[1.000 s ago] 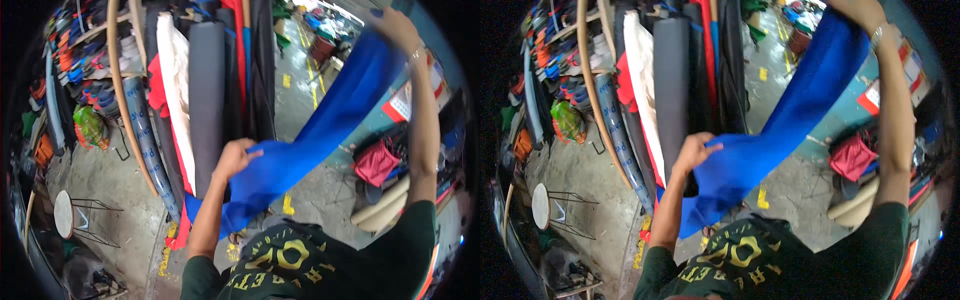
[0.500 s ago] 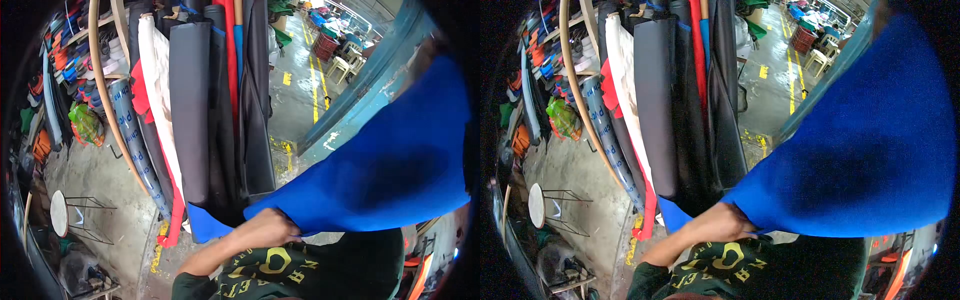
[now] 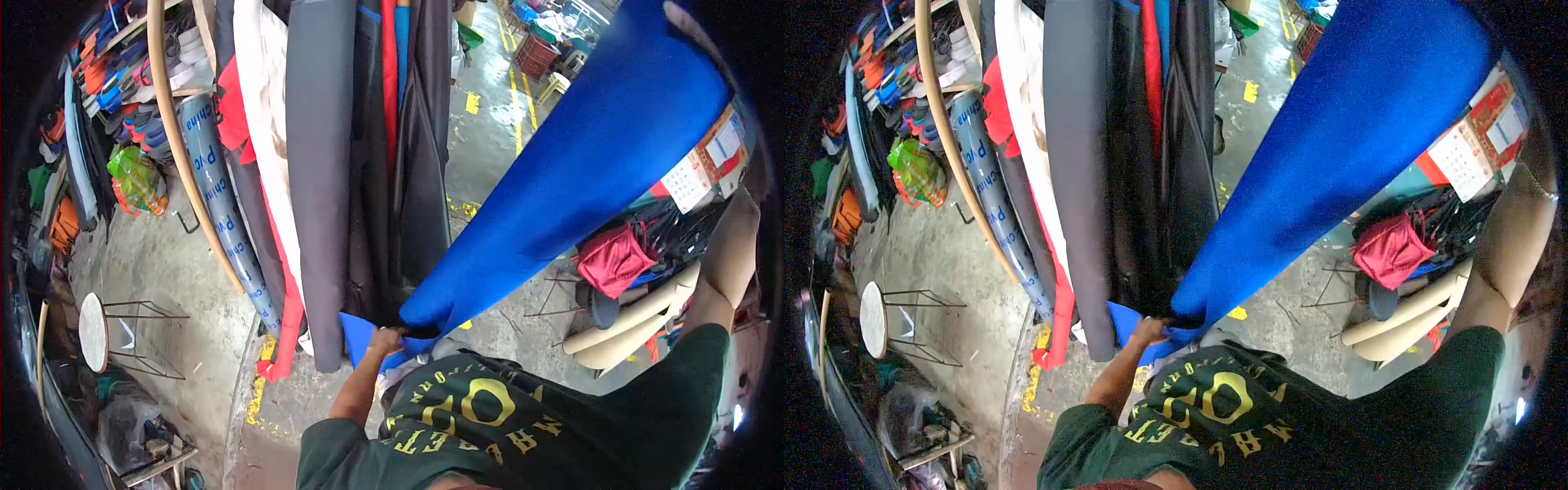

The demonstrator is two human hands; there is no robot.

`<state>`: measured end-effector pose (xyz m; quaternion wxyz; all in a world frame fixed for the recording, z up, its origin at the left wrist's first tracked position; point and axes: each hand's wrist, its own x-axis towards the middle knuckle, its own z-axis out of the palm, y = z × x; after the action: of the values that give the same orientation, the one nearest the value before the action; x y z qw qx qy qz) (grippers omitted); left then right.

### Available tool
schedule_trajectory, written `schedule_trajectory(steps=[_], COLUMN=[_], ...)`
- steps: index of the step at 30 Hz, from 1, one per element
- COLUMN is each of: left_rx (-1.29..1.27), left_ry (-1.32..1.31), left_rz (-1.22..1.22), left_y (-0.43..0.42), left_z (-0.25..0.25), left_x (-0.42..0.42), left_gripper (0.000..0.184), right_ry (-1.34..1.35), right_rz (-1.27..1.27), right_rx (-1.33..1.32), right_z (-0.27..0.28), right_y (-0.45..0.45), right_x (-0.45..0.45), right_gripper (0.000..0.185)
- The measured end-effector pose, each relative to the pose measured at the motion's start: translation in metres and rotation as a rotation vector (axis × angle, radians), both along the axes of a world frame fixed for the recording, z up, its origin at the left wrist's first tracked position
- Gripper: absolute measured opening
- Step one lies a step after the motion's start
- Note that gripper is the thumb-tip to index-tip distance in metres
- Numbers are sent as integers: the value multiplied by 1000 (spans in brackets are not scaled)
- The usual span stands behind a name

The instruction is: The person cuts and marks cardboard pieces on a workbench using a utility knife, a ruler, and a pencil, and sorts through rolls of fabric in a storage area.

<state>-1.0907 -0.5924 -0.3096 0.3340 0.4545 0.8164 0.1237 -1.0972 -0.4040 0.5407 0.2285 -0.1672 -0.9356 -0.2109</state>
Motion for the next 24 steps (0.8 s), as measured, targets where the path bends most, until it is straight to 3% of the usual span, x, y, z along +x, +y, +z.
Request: schedule_trajectory(steps=[2, 3, 5, 6, 7, 9, 12, 14, 15, 18, 24], left_rx=[6, -94, -198, -203, -168, -110, -84, -87, 81, 74, 251], left_ry=[151, 77, 35, 79, 90, 93, 69, 55, 130, 29, 103], left_rz=[133, 211, 354, 422, 460, 472, 369, 290, 275, 130, 163], left_y=[-19, -21, -37, -51, -66, -83, -87, -56, -40, 15, 53], left_z=[-15, -36, -71, -80, -79, -62, -27, 10, 12, 54, 23], left_x=[16, 17, 29, 32, 34, 26, 14, 6, 13, 16, 33], left_gripper=[48, 35, 17, 15, 17, 20, 22, 22, 20, 22, 24], right_ry=[-20, -44, 233, 245, 255, 264, 259, 271, 264, 246, 251], right_rz=[65, 156, -54, -130, -209, 28, 265, 255, 248, 230, 194], right_rx=[33, 88, -133, -59, 11, 155, 105, 52, 33, 4, -41], right_z=[4, 11, 20, 14, 7, 1, 1, 1, 2, 8, 10], right_y=[22, 42, 184, 157, 129, 143, 190, 178, 174, 164, 152], right_x=[-4, -3, -5, -1, 2, 11, 36, 30, 26, 23, 28], right_gripper=[77, 76, 55, 56, 57, 63, 68, 68, 68, 68, 68])
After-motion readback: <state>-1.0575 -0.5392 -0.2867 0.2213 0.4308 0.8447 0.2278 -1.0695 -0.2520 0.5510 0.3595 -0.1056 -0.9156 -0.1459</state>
